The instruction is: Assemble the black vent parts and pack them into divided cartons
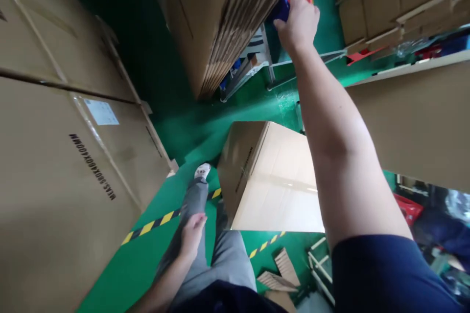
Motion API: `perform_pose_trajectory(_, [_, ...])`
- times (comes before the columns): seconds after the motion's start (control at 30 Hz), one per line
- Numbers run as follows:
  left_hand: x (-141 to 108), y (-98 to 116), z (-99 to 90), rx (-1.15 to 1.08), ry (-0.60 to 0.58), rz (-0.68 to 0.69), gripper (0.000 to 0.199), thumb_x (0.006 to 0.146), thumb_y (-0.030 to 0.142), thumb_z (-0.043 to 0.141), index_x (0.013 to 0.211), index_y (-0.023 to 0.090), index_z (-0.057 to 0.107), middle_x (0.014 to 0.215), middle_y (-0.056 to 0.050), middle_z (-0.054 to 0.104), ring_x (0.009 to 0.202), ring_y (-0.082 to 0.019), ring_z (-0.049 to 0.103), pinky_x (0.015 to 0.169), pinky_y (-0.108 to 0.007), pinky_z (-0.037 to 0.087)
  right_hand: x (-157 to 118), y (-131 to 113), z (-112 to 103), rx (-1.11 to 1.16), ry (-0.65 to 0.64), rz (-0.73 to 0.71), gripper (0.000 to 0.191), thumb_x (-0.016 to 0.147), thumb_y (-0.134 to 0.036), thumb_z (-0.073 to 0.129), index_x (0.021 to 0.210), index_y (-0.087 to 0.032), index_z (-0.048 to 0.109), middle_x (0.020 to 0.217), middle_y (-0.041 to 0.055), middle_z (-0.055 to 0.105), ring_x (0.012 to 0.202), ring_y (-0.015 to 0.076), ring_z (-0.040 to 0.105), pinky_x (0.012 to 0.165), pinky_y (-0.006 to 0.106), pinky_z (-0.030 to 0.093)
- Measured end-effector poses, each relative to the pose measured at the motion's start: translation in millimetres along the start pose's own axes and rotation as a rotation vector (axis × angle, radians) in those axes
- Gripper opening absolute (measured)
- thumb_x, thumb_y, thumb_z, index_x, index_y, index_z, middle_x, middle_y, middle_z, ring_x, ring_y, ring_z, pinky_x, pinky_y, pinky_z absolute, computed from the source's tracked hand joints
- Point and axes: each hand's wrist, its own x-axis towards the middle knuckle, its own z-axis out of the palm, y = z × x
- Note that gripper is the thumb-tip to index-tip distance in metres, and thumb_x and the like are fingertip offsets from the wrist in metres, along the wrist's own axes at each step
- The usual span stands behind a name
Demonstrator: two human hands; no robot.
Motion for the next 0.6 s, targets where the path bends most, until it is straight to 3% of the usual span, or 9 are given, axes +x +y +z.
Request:
perform_pose_trajectory(0.1, [-17, -32, 9.1, -0.11, -0.061, -0.112, 0.044, 0.047, 0.052, 0.083, 0.079, 0.024, 0.073, 0.09, -0.011, 0.078, 0.101, -0.038, 0.073, 0.092, -0.048, 0.057, -8, 0, 5, 0.051, 0.192, -0.089, 0.055, 0.099, -0.04, 0.061, 0.135, 0.001, 0.055, 0.137, 0.0244, 0.056, 0.135, 0.0342, 0.052, 0.116, 0.042, 0.035])
perform_pose_trajectory(0.17, [-25, -49, 23.2, -0.202, -0.039, -0.156, 0.04, 0.044, 0.046, 0.082, 0.078, 0.027, 0.072, 0.089, -0.009, 0.078, 0.103, -0.04, 0.073, 0.093, -0.051, 0.057, -39, 9, 15, 0.13, 0.386, -0.181, 0.044, 0.104, -0.046, 0.052, 0.126, -0.009, 0.062, 0.13, 0.0223, 0.057, 0.129, 0.0313, 0.053, 0.115, 0.04, 0.039])
perform_pose_trajectory(0.23, [-37, -63, 41.6, -0.298, 0.032, -0.2, 0.035, 0.043, 0.038, 0.078, 0.075, 0.031, 0.069, 0.086, -0.005, 0.077, 0.105, -0.04, 0.073, 0.098, -0.055, 0.055, -85, 26, 34, 0.21, 0.38, -0.207, 0.051, 0.109, -0.049, 0.029, 0.111, -0.015, 0.067, 0.114, 0.0199, 0.062, 0.119, 0.0297, 0.057, 0.112, 0.043, 0.043])
perform_pose_trajectory(0.27, [-45, -69, 52.1, -0.351, 0.067, -0.22, 0.033, 0.043, 0.035, 0.076, 0.075, 0.032, 0.068, 0.085, -0.003, 0.077, 0.107, -0.04, 0.073, 0.101, -0.056, 0.054, -109, 39, 48, 0.246, 0.234, -0.188, 0.057, 0.11, -0.048, 0.022, 0.107, -0.015, 0.068, 0.109, 0.019, 0.064, 0.117, 0.0294, 0.059, 0.11, 0.045, 0.045])
perform_pose_trajectory(0.33, [-64, -77, 75.4, -0.475, 0.102, -0.234, 0.035, 0.045, 0.031, 0.075, 0.079, 0.033, 0.069, 0.092, -0.003, 0.078, 0.113, -0.04, 0.071, 0.108, -0.057, 0.051, -151, 68, 82, 0.34, -0.179, -0.116, 0.063, 0.11, -0.047, 0.019, 0.102, -0.015, 0.072, 0.106, 0.0159, 0.069, 0.115, 0.0279, 0.064, 0.108, 0.045, 0.046])
perform_pose_trajectory(0.4, [-83, -81, 100.8, -0.611, 0.087, -0.2, 0.042, 0.051, 0.031, 0.079, 0.093, 0.033, 0.072, 0.112, -0.006, 0.077, 0.125, -0.038, 0.065, 0.114, -0.054, 0.049, -175, 97, 119, 0.416, -0.529, -0.037, 0.068, 0.111, -0.048, 0.017, 0.099, -0.016, 0.076, 0.111, 0.0144, 0.073, 0.121, 0.027, 0.063, 0.112, 0.044, 0.043])
perform_pose_trajectory(0.5, [-106, -75, 139.0, -0.787, 0.148, -0.126, 0.057, 0.063, 0.033, 0.083, 0.117, 0.035, 0.068, 0.143, -0.005, 0.064, 0.143, -0.033, 0.05, 0.121, -0.048, 0.043, -176, 126, 156, 0.466, -0.73, 0.021, 0.072, 0.11, -0.054, 0.018, 0.101, -0.017, 0.078, 0.12, 0.0143, 0.072, 0.127, 0.0271, 0.06, 0.116, 0.044, 0.038])
perform_pose_trajectory(0.6, [-116, -61, 171.9, -0.935, 0.252, -0.003, 0.063, 0.071, 0.033, 0.085, 0.13, 0.035, 0.061, 0.146, -0.004, 0.061, 0.146, -0.028, 0.047, 0.123, -0.042, 0.04, -162, 146, 167, 0.52, -0.84, 0.003, 0.068, 0.107, -0.062, 0.027, 0.113, -0.017, 0.077, 0.122, 0.0143, 0.071, 0.115, 0.0263, 0.065, 0.107, 0.044, 0.045])
